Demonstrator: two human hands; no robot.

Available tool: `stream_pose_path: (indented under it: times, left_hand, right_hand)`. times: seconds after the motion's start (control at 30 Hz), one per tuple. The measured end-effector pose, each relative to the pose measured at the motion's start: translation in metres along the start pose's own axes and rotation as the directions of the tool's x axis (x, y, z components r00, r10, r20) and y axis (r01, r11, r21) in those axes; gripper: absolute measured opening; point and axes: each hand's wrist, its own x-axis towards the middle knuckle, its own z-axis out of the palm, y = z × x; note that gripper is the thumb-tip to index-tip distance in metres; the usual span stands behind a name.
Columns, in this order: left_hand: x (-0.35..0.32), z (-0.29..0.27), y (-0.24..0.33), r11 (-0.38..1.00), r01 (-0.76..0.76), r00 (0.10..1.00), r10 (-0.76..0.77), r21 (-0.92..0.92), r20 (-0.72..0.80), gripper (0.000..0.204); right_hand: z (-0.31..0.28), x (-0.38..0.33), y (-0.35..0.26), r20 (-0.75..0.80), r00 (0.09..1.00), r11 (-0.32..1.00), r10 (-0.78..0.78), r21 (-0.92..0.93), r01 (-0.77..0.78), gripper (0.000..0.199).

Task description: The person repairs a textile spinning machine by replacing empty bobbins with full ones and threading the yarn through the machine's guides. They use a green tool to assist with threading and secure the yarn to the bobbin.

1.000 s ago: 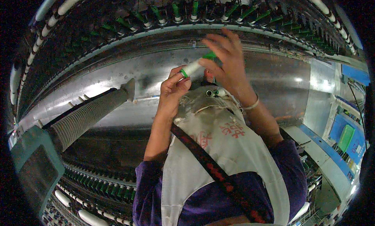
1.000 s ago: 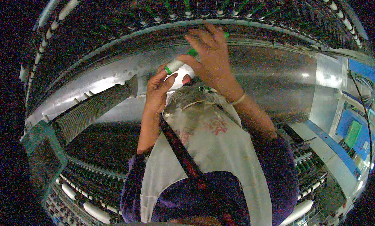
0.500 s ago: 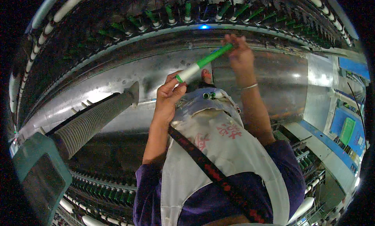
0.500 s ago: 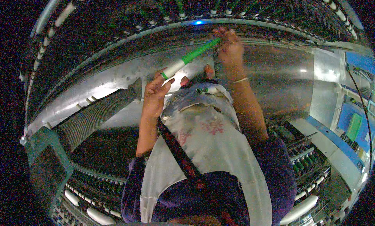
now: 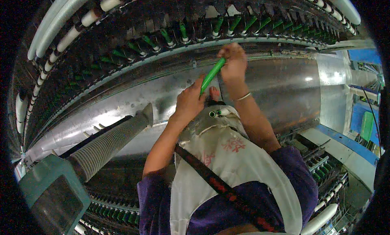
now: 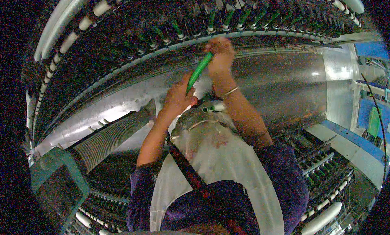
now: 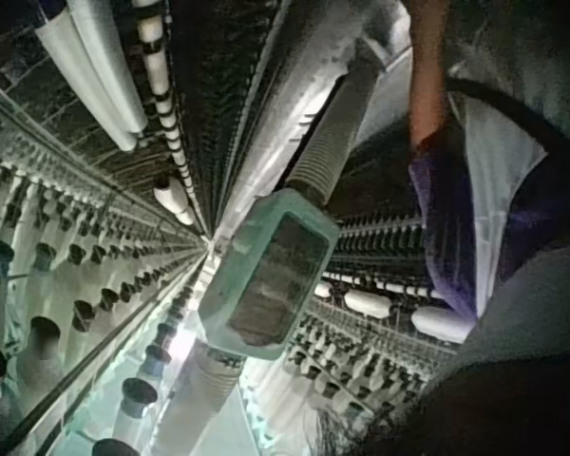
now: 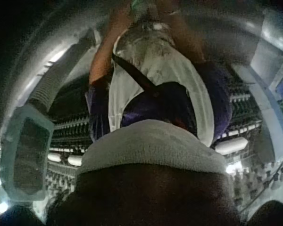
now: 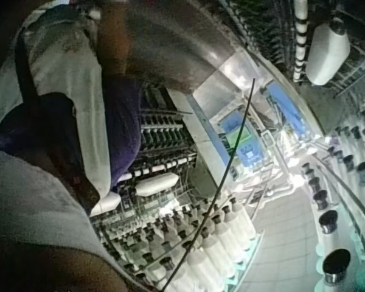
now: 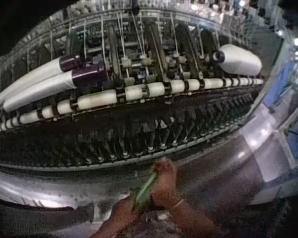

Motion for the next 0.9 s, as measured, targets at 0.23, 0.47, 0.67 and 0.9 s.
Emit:
stream_pose_path:
  times: [0.23,0.47,0.67,0.9]
  left_hand:
    - [-0.073,-0.047,-0.145,0.905,-0.065,0.962,0.169,0.421,-0.214,0.049]
    - [-0.096,-0.043,-0.193,0.945,0.282,0.756,-0.324,-0.164,-0.569,0.037]
    - [-0.039,-0.021,-0.021,0.982,-0.095,0.938,0.033,-0.164,-0.345,0.034]
    - [-0.033,-0.128,-0.040,0.908,-0.064,0.895,-0.132,-0.414,-0.427,0.030]
  right_hand:
    - [-0.133,0.096,-0.124,0.280,0.924,0.930,0.262,-0.328,-0.165,0.020]
    - [-0.191,0.017,-0.029,0.650,0.590,0.077,0.480,-0.701,0.709,0.039]
    - [-0.043,-0.033,0.027,0.594,0.466,0.743,0.656,-0.614,-0.265,0.072]
    - [0.004,-0.023,-0.073,0.634,0.490,0.554,0.598,-0.769,0.319,0.013]
